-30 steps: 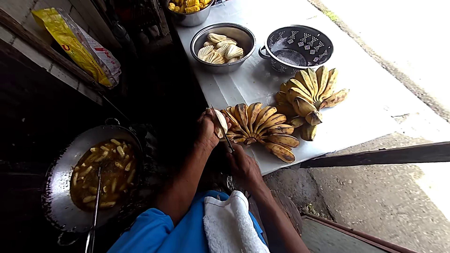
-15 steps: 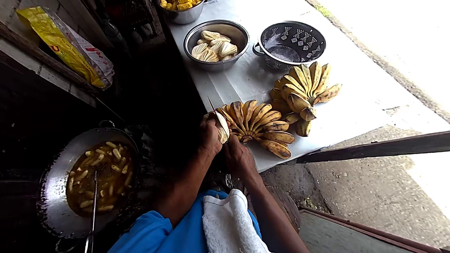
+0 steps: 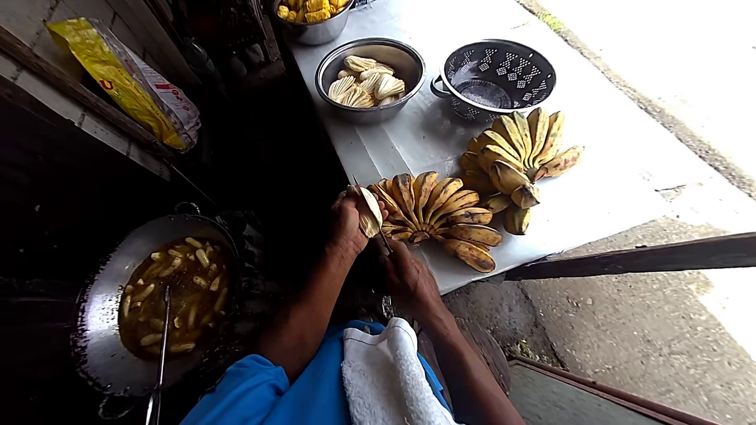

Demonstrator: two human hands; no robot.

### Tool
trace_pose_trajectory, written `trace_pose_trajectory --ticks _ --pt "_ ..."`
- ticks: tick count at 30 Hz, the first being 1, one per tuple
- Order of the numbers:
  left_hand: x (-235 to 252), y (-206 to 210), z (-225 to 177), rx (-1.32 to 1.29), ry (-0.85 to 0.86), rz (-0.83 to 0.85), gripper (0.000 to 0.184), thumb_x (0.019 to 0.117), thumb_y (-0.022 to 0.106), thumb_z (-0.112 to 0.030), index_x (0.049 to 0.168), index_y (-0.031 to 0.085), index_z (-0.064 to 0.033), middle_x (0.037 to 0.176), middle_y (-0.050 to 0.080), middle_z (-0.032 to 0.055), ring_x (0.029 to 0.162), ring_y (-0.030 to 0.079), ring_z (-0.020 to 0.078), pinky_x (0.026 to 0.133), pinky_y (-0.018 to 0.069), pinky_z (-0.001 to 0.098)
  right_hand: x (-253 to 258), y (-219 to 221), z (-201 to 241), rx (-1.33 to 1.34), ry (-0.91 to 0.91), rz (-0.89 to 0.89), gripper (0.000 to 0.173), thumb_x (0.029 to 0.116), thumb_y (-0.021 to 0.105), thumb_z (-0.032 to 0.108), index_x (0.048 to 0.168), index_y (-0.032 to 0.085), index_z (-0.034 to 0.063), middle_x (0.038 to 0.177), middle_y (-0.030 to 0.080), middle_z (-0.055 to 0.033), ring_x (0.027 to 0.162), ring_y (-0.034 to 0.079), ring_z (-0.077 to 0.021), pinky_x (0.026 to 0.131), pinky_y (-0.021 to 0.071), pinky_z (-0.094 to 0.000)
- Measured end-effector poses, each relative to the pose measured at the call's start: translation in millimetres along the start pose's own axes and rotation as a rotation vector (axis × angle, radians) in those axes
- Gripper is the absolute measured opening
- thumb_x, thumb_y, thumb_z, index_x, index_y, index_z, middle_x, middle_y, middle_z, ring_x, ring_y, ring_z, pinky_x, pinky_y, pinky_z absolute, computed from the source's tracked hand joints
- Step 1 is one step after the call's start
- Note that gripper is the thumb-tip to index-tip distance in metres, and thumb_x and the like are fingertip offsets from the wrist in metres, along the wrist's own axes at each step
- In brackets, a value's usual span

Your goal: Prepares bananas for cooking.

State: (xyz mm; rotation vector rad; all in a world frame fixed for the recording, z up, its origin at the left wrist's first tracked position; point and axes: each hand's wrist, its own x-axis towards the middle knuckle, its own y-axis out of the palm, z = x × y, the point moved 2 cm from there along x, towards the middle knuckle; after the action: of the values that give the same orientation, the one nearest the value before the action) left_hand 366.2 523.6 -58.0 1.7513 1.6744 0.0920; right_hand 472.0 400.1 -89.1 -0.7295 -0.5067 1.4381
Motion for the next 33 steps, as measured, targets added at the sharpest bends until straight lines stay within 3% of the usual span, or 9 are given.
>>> trace_pose_trajectory --ticks 5,9,14,18,24,28,33 --pt "13.3 -4.5 -10.3 -0.072 0.037 -0.055 0.035 0.1133 0.033 -0.035 0.124 0.052 -0.0074 0.094 0.066 0.0125 0.079 0.070 0.0244 0.067 0.0606 0.0393 -32.8 -3.3 -4.6 0.136 -0.075 -0.051 0.040 0.1072 0.046 0.037 0.133 0.059 0.0102 0.085 0.068 -0.0045 0.070 0.065 -0.0182 0.065 0.0553 -0.0420" --pt "-1.4 -1.4 -0.3 0.031 0.041 -0.004 0.037 0.1128 0.032 -0.041 0.131 0.052 -0.0157 0.102 0.066 0.0083 0.083 0.069 0.0195 0.070 0.0601 0.0354 -7.3 0.8 -0.6 -0.013 0.016 -0.038 0.040 0.1077 0.041 0.039 0.133 0.057 0.0126 0.088 0.070 -0.0088 0.079 0.069 -0.0273 0.070 0.0551 -0.0502" --pt "-5.4 4.7 17.2 0.028 0.062 -0.039 0.029 0.1120 0.039 -0.034 0.124 0.055 -0.0129 0.099 0.067 0.0100 0.080 0.069 0.0217 0.068 0.0604 0.0375 18.1 4.8 7.8 -0.168 0.074 -0.125 0.035 0.1077 0.041 0.037 0.125 0.057 0.0114 0.090 0.070 -0.0127 0.082 0.072 -0.0338 0.069 0.0561 -0.0537" --pt "-5.1 1.9 9.6 0.047 0.082 -0.031 0.030 0.1126 0.036 -0.034 0.125 0.054 -0.0134 0.098 0.067 0.0097 0.079 0.070 0.0215 0.067 0.0606 0.0367 -2.1 12.4 -3.5 -0.185 0.037 -0.146 0.043 0.1067 0.041 0.037 0.137 0.057 0.0117 0.093 0.072 -0.0116 0.078 0.072 -0.0307 0.065 0.0570 -0.0505" --pt "-9.0 5.5 22.4 0.134 0.092 0.007 0.034 0.1114 0.038 -0.040 0.128 0.056 -0.0157 0.103 0.067 0.0086 0.082 0.068 0.0196 0.075 0.0594 0.0374 28.3 8.6 -1.1 -0.150 0.135 -0.039 0.032 0.1078 0.040 0.034 0.122 0.056 0.0101 0.092 0.070 -0.0144 0.087 0.071 -0.0353 0.073 0.0557 -0.0552" --pt "1.3 3.3 12.6 0.070 0.032 0.025 0.034 0.1120 0.036 -0.039 0.124 0.055 -0.0134 0.100 0.067 0.0102 0.082 0.069 0.0213 0.073 0.0602 0.0388 13.1 1.1 -2.3 -0.026 0.049 -0.027 0.039 0.1087 0.042 0.038 0.136 0.055 0.0136 0.093 0.071 -0.0118 0.085 0.071 -0.0311 0.075 0.0561 -0.0532" --pt "9.4 -6.4 1.5 0.066 0.023 0.008 0.040 0.1130 0.031 -0.040 0.134 0.053 -0.0135 0.110 0.067 0.0113 0.093 0.070 0.0233 0.078 0.0605 0.0399 -30.7 -6.1 -11.0 0.158 -0.031 -0.055 0.041 0.1074 0.044 0.038 0.137 0.057 0.0124 0.083 0.066 -0.0026 0.067 0.063 -0.0170 0.063 0.0545 -0.0412"
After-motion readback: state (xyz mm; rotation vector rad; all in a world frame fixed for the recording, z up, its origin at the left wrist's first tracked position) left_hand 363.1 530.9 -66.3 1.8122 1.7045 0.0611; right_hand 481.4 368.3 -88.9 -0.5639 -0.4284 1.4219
